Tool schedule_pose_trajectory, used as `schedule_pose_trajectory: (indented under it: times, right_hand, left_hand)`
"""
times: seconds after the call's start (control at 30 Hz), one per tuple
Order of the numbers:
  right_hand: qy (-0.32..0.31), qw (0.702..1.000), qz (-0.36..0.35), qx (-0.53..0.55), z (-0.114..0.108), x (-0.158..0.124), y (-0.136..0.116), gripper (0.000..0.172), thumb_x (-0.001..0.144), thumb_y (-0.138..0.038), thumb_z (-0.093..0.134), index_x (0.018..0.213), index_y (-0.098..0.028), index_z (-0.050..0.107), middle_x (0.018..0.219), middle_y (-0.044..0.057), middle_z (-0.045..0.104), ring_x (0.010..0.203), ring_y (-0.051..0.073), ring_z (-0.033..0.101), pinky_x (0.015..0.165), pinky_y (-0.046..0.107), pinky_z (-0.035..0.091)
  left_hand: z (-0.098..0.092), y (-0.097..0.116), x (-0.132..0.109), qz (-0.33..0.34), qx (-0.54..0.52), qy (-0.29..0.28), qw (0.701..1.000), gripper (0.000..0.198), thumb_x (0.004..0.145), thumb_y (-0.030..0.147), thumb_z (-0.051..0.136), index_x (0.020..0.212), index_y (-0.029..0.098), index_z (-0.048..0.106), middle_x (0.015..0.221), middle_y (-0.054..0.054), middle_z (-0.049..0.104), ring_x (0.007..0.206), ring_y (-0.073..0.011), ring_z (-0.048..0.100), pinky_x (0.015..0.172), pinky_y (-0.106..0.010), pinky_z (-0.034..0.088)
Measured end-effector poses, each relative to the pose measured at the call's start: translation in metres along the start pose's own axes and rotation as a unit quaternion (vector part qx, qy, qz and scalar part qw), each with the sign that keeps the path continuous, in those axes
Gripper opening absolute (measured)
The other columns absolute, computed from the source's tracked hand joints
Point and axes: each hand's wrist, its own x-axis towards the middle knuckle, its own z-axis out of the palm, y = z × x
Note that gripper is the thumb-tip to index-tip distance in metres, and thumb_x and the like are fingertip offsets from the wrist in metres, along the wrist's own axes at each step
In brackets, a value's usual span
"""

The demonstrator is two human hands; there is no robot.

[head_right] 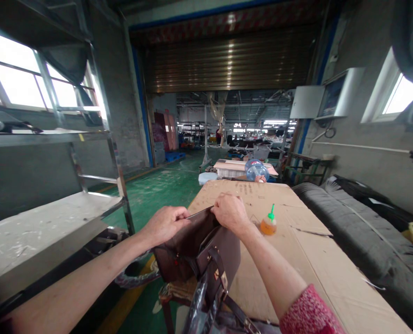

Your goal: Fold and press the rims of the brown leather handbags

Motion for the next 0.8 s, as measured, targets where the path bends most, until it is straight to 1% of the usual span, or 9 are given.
schedule_pose_trajectory:
  times: [0.1, 0.2, 0.27, 0.37, 0.43, 0.5, 0.63, 0.73, 0.8]
  right_hand:
    - [0.001, 1.000, 0.008, -0.015, -0.001, -0.001, -0.003, 0.014, 0.081, -0.028, 0.065, 0.070, -0.019, 0.069, 0.087, 0.004, 0.071, 0.094, 0.020, 0.062, 0.078, 0.027, 0.040]
    - [0.004, 1.000, 0.019, -0.019, -0.001, -0.001, -0.005, 0.015, 0.081, -0.029, 0.066, 0.070, -0.019, 0.068, 0.087, 0.005, 0.071, 0.092, 0.020, 0.062, 0.077, 0.027, 0.040]
    - [0.005, 1.000, 0.021, -0.019, -0.001, 0.000, -0.006, 0.014, 0.081, -0.029, 0.067, 0.072, -0.018, 0.069, 0.087, 0.006, 0.070, 0.092, 0.021, 0.062, 0.076, 0.028, 0.040]
    - [0.003, 1.000, 0.014, -0.015, 0.000, -0.001, -0.005, 0.013, 0.082, -0.027, 0.065, 0.073, -0.018, 0.069, 0.088, 0.006, 0.070, 0.092, 0.021, 0.061, 0.075, 0.028, 0.039]
    - [0.000, 1.000, 0.003, -0.001, 0.000, -0.002, -0.002, 0.010, 0.081, -0.025, 0.065, 0.073, -0.019, 0.069, 0.089, 0.004, 0.069, 0.093, 0.020, 0.059, 0.075, 0.028, 0.039]
    - [-0.004, 1.000, -0.008, 0.012, -0.002, -0.005, 0.005, 0.007, 0.078, -0.022, 0.068, 0.071, -0.021, 0.069, 0.091, 0.002, 0.067, 0.096, 0.021, 0.057, 0.076, 0.028, 0.038]
    - [-0.008, 1.000, -0.016, 0.009, -0.008, -0.010, 0.021, 0.010, 0.074, -0.018, 0.069, 0.064, -0.020, 0.067, 0.093, 0.003, 0.064, 0.100, 0.022, 0.053, 0.081, 0.030, 0.038]
    - [-0.019, 1.000, -0.010, 0.016, -0.010, -0.009, 0.029, 0.011, 0.076, -0.020, 0.067, 0.065, -0.019, 0.068, 0.091, 0.004, 0.065, 0.096, 0.020, 0.055, 0.083, 0.028, 0.039]
    - [-0.018, 1.000, 0.008, 0.021, -0.010, -0.007, 0.031, 0.011, 0.077, -0.021, 0.066, 0.067, -0.018, 0.069, 0.088, 0.005, 0.066, 0.091, 0.019, 0.057, 0.079, 0.027, 0.040]
  left_hand:
    - [-0.003, 0.002, 0.002, -0.003, 0.001, -0.014, 1.000, 0.011, 0.078, 0.030, 0.059, 0.077, 0.022, 0.066, 0.070, 0.003, 0.067, 0.065, -0.0121, 0.057, 0.055, -0.023, 0.027]
    - [-0.007, 0.008, 0.013, -0.002, 0.007, -0.069, 0.998, 0.009, 0.071, 0.027, 0.060, 0.074, 0.020, 0.065, 0.069, 0.002, 0.066, 0.062, -0.0122, 0.056, 0.052, -0.023, 0.028]
    - [-0.006, 0.014, 0.024, -0.001, 0.002, -0.093, 0.996, 0.013, 0.070, 0.030, 0.061, 0.075, 0.020, 0.067, 0.070, 0.002, 0.067, 0.062, -0.0129, 0.056, 0.052, -0.022, 0.029]
    - [0.001, 0.019, 0.044, 0.019, -0.017, -0.074, 0.997, 0.023, 0.074, 0.040, 0.059, 0.080, 0.020, 0.071, 0.072, 0.000, 0.069, 0.067, -0.0145, 0.058, 0.054, -0.023, 0.032]
    - [0.008, 0.019, 0.054, 0.031, -0.013, -0.063, 0.997, 0.026, 0.077, 0.040, 0.055, 0.078, 0.020, 0.073, 0.070, -0.001, 0.068, 0.066, -0.0149, 0.057, 0.055, -0.023, 0.032]
    - [0.013, 0.017, 0.060, 0.028, 0.000, -0.059, 0.998, 0.027, 0.078, 0.037, 0.053, 0.076, 0.020, 0.073, 0.066, -0.001, 0.067, 0.064, -0.0147, 0.056, 0.053, -0.024, 0.030]
    - [0.017, 0.014, 0.060, 0.032, 0.011, -0.044, 0.998, 0.029, 0.079, 0.040, 0.053, 0.073, 0.019, 0.072, 0.063, -0.001, 0.064, 0.060, -0.0141, 0.053, 0.052, -0.025, 0.027]
    - [0.018, 0.016, 0.058, 0.037, 0.004, -0.042, 0.998, 0.030, 0.079, 0.041, 0.053, 0.070, 0.018, 0.071, 0.061, -0.001, 0.063, 0.058, -0.0139, 0.052, 0.051, -0.025, 0.025]
    - [0.018, 0.018, 0.057, 0.034, -0.001, -0.042, 0.999, 0.031, 0.079, 0.042, 0.053, 0.070, 0.018, 0.070, 0.060, -0.001, 0.062, 0.057, -0.0137, 0.052, 0.050, -0.025, 0.024]
